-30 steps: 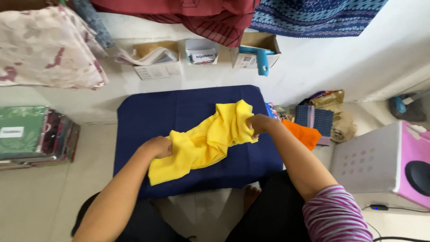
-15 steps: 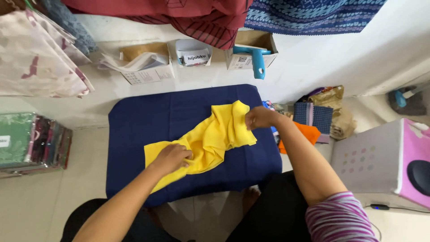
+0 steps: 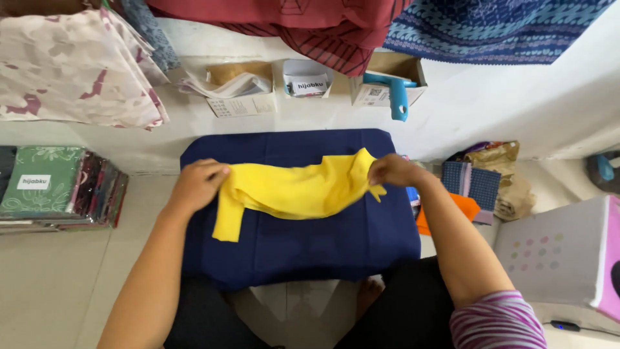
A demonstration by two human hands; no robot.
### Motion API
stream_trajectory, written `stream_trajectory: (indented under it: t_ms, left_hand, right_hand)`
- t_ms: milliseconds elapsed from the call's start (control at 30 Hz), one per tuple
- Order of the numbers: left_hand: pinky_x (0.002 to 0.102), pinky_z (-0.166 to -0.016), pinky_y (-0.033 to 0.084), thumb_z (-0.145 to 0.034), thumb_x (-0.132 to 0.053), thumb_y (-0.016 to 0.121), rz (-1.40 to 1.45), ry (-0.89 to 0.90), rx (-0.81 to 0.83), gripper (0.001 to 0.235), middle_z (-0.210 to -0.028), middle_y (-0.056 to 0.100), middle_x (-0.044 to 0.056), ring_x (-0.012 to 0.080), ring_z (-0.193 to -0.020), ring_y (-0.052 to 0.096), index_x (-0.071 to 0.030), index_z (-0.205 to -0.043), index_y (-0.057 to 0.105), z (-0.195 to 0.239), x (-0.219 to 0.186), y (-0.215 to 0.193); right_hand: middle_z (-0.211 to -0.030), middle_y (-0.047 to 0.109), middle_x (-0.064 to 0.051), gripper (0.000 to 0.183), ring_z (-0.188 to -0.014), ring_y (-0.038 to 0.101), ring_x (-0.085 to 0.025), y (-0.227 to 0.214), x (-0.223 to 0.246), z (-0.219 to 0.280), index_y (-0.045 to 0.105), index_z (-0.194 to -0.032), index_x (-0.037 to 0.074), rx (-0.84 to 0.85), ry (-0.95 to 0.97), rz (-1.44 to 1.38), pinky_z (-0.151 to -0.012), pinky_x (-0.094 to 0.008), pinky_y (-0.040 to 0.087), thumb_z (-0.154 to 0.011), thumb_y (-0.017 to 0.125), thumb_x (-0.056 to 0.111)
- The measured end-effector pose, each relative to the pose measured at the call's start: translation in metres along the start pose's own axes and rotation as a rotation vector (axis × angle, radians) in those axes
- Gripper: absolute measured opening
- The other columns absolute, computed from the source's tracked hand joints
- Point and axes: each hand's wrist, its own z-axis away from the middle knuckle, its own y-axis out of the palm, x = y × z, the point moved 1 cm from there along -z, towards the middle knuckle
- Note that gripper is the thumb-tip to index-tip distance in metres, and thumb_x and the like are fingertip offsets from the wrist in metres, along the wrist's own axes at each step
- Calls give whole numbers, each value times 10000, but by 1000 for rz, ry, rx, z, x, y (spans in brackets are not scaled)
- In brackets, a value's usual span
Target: The person folds a green patterned cloth and places it in a stack. Then, they unfold a yellow cloth on a blue mat, smooth it out, and use a lint roller to clean the surface before folding it.
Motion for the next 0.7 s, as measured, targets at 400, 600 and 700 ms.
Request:
stream_trajectory:
  t_ms: [400,600,700]
  left_hand:
    - [323,-946,510,-1155,-270,551,538,-79,-502,259,-1026,619,68,183,-949,580,-141,-1136,775,12,36,-50]
    - [311,-929,512,-1033,-147,654,474,-246,-335,140,-962,733,24,186,-972,689,-206,-1009,778,17,15,-34]
    - [440,-979,508,-827,-172,772,438,-221,138,187,-1026,751,142,350,-1087,676,-121,-1007,787,7,-15,7]
  right_hand:
    - [-833,670,-167,113,-638,686,-228,-51,-26,30,580,-1058,10,-529,-452,-1207,-645,-292,565,-984,591,94]
    - [-696,612,-72,138,-468,626,-132,-39,17,40,532,-1115,78,-588,-274,-1237,-466,-268,598,-1054,524,202]
    - [-728,623,-77,168,-504,674,-152,-35,16,33,511,-1143,78,-646,-253,-1267,-463,-298,608,-1086,501,236]
